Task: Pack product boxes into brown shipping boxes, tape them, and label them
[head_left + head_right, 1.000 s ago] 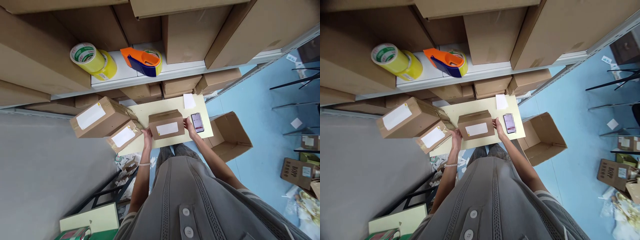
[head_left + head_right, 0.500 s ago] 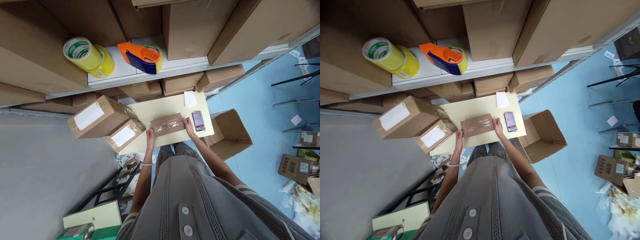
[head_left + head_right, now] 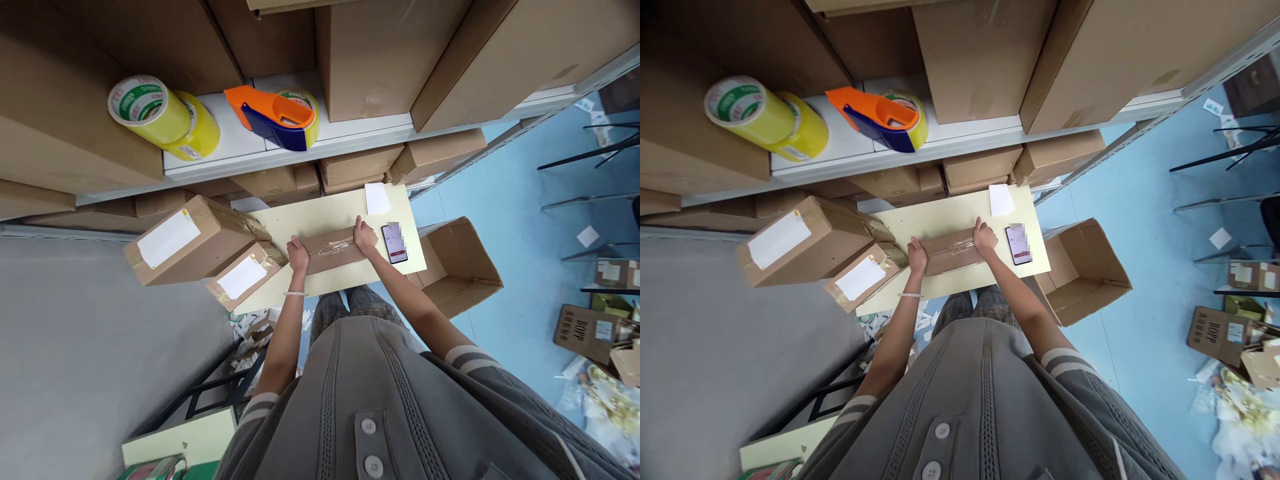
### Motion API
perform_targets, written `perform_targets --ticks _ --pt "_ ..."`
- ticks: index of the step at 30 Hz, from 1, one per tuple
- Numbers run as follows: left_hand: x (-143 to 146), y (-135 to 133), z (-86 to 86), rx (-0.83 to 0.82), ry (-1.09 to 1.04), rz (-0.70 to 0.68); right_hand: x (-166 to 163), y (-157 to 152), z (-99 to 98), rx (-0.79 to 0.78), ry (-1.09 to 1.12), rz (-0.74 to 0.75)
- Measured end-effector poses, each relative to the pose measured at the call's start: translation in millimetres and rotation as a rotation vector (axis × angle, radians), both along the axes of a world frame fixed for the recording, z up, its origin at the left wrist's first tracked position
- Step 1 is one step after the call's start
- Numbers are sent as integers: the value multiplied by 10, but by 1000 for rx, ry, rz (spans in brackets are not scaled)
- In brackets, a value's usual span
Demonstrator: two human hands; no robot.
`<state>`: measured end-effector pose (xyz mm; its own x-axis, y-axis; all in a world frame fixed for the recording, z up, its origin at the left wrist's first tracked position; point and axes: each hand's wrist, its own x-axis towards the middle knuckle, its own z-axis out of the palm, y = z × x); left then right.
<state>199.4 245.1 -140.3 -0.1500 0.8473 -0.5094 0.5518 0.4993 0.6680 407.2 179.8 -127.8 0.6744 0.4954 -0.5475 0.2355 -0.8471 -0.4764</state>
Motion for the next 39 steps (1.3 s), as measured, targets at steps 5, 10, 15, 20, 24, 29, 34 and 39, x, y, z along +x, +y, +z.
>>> perform_targets --ticks 5,10,15,20,24,29,34,39 --pt "17 -165 -4 42 151 -23 -121 -122 -27 10 -108 29" --pt "19 -261 19 97 238 -29 -148 -190 -30 18 -162 59" --pt "46 -234 30 106 274 -34 -136 -161 -5 25 -155 80" --pt "39 -246 54 81 257 -17 -128 -199 -7 51 -104 49" --pt "34 -249 41 69 273 -18 -78 -232 -77 71 -38 44" --pt "59 -239 4 80 358 -25 262 -169 -230 38 63 124" --pt "94 -229 3 68 438 -14 834 70 -407 49 -233 167" --pt "111 -224 18 63 459 10 1087 325 -624 3 -347 328"
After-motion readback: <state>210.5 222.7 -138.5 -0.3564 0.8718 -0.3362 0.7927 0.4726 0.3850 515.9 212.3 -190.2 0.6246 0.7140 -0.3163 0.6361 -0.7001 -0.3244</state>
